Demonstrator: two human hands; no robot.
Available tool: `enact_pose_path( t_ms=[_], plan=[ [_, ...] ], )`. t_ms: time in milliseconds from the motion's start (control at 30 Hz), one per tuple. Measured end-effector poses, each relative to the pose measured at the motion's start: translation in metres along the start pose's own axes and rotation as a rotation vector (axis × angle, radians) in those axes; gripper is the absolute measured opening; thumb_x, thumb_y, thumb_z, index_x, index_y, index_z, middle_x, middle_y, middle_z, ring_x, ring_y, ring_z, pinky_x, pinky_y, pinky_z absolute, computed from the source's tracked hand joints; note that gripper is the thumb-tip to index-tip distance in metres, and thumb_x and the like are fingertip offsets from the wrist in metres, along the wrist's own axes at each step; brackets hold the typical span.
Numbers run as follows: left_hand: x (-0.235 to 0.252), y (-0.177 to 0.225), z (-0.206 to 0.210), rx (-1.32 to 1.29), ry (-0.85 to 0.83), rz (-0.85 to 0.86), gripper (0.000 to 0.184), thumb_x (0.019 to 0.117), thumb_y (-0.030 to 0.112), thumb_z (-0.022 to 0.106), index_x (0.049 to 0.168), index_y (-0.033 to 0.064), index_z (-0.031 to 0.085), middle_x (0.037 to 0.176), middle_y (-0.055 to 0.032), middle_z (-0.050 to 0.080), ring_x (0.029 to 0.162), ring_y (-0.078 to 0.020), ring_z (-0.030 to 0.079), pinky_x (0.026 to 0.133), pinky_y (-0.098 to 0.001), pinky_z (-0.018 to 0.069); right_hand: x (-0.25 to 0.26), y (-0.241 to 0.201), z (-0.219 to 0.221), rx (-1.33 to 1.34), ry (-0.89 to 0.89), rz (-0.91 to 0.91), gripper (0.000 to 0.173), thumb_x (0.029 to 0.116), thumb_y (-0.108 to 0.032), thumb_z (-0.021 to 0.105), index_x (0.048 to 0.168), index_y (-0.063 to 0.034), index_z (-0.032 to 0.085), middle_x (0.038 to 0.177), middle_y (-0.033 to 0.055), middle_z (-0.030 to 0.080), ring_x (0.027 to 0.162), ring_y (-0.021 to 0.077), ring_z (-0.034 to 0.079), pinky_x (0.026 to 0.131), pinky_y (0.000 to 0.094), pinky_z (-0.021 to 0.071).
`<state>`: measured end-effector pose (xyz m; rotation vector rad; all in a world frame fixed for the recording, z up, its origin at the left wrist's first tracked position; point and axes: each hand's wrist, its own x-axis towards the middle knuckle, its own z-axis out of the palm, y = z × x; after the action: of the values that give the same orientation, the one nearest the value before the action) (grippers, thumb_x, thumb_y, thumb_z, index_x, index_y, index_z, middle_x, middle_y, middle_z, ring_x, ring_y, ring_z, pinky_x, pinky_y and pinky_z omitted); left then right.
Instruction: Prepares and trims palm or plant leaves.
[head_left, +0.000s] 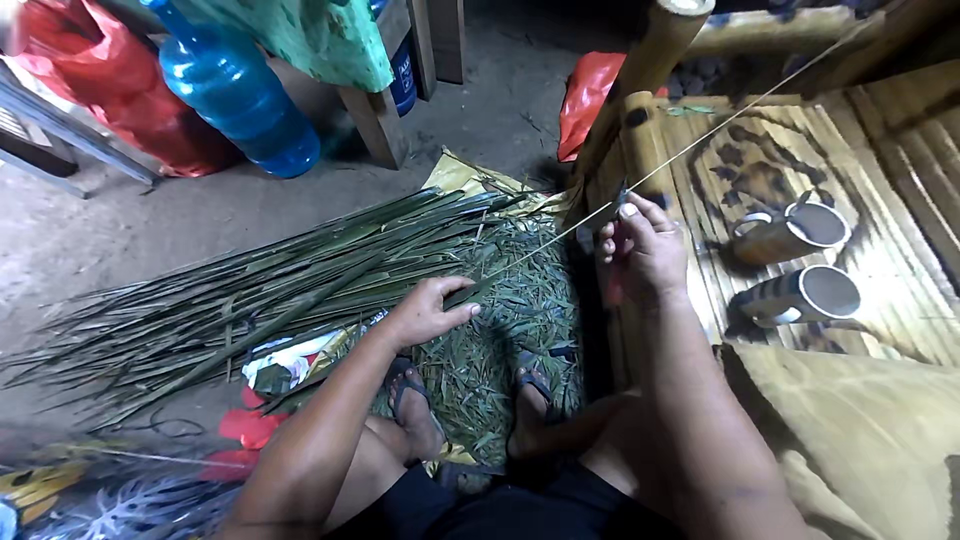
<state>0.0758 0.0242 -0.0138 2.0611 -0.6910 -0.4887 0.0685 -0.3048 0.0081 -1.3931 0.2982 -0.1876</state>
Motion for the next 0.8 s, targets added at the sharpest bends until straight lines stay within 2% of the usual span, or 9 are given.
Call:
enact_pose_path(
  t_ms=[100, 167, 233, 267, 333, 400, 500, 600, 800],
  plan=[
    [0.002, 0.002, 0.001, 0.022, -0.025, -0.021, 0.031, 0.1030, 0.023, 0.059, 0.126, 0.0056, 0.069, 0.108, -0.0057, 0.073, 0.092, -0.0097, 0.069, 0.087, -0.0328, 0.0583, -0.015, 0.009, 0.018, -0.083, -0.107, 0.045, 0.033, 0.1079, -0.025, 0.053, 0.139, -0.0139, 0.058, 0.085, -0.0008, 0.067, 0.060, 0.0078, 0.061, 0.054, 0.0249, 0.0558],
    [0.003, 0.004, 0.000, -0.053, -0.036, -0.078, 0.033, 0.1069, 0.024, 0.051, 0.128, 0.0054, 0.067, 0.099, -0.0050, 0.071, 0.079, -0.0089, 0.067, 0.074, -0.0293, 0.0578, -0.026, 0.024, 0.035, -0.122, -0.240, 0.070, 0.032, 0.1069, -0.022, 0.054, 0.135, -0.0093, 0.061, 0.085, 0.0028, 0.068, 0.061, 0.0100, 0.063, 0.056, 0.0273, 0.0573],
    [0.006, 0.001, -0.001, -0.224, -0.078, -0.138, 0.033, 0.1100, 0.023, 0.043, 0.122, 0.0034, 0.068, 0.077, -0.0026, 0.062, 0.059, -0.0074, 0.055, 0.056, -0.0224, 0.0489, -0.034, 0.042, 0.047, -0.140, -0.393, 0.032, 0.030, 0.1051, -0.018, 0.055, 0.130, -0.0029, 0.065, 0.082, 0.0063, 0.069, 0.060, 0.0122, 0.062, 0.055, 0.0294, 0.0570],
    [0.007, -0.002, -0.002, -0.321, -0.112, -0.156, 0.034, 0.1103, 0.022, 0.039, 0.112, 0.0026, 0.067, 0.069, -0.0010, 0.058, 0.052, -0.0061, 0.050, 0.050, -0.0201, 0.0436, -0.036, 0.050, 0.051, -0.150, -0.463, -0.013, 0.029, 0.1044, -0.017, 0.056, 0.127, -0.0018, 0.067, 0.080, 0.0069, 0.070, 0.059, 0.0126, 0.063, 0.055, 0.0297, 0.0572],
    [0.006, -0.007, -0.005, -0.489, -0.189, -0.190, 0.039, 0.1094, 0.022, 0.033, 0.099, 0.0048, 0.066, 0.062, 0.0019, 0.055, 0.048, -0.0024, 0.045, 0.047, -0.0165, 0.0386, -0.036, 0.058, 0.053, -0.152, -0.563, -0.099, 0.028, 0.1038, -0.018, 0.057, 0.124, -0.0029, 0.070, 0.079, 0.0057, 0.070, 0.058, 0.0115, 0.062, 0.056, 0.0284, 0.0570],
    [0.005, -0.011, -0.008, -0.609, -0.249, -0.189, 0.045, 0.1081, 0.024, 0.030, 0.107, 0.0036, 0.071, 0.062, 0.0031, 0.056, 0.048, 0.0001, 0.046, 0.046, -0.0142, 0.0389, -0.034, 0.057, 0.051, -0.156, -0.604, -0.156, 0.028, 0.1039, -0.018, 0.058, 0.124, -0.0036, 0.070, 0.080, 0.0051, 0.071, 0.059, 0.0107, 0.063, 0.056, 0.0274, 0.0573],
    [0.005, -0.015, -0.012, -0.679, -0.325, -0.181, 0.049, 0.1073, 0.025, 0.028, 0.119, 0.0013, 0.069, 0.063, 0.0036, 0.055, 0.048, -0.0001, 0.046, 0.046, -0.0143, 0.0398, -0.030, 0.054, 0.047, -0.155, -0.636, -0.220, 0.027, 0.1038, -0.017, 0.059, 0.124, -0.0030, 0.071, 0.080, 0.0048, 0.071, 0.059, 0.0101, 0.063, 0.055, 0.0270, 0.0574],
    [0.006, -0.017, -0.013, -0.729, -0.363, -0.198, 0.049, 0.1069, 0.026, 0.029, 0.122, 0.0016, 0.069, 0.063, 0.0030, 0.055, 0.047, -0.0006, 0.046, 0.045, -0.0143, 0.0394, -0.026, 0.049, 0.041, -0.172, -0.621, -0.268, 0.029, 0.1040, -0.019, 0.058, 0.125, -0.0032, 0.070, 0.083, 0.0047, 0.071, 0.060, 0.0099, 0.063, 0.055, 0.0269, 0.0571],
    [0.000, -0.025, -0.011, -0.735, -0.467, -0.287, 0.048, 0.1076, 0.026, 0.028, 0.117, 0.0041, 0.069, 0.063, 0.0048, 0.055, 0.047, 0.0013, 0.046, 0.044, -0.0130, 0.0397, -0.008, 0.016, 0.009, -0.088, -0.291, -0.213, 0.032, 0.1063, -0.020, 0.054, 0.136, -0.0090, 0.063, 0.090, -0.0012, 0.070, 0.066, 0.0075, 0.064, 0.059, 0.0250, 0.0581]
  ],
)
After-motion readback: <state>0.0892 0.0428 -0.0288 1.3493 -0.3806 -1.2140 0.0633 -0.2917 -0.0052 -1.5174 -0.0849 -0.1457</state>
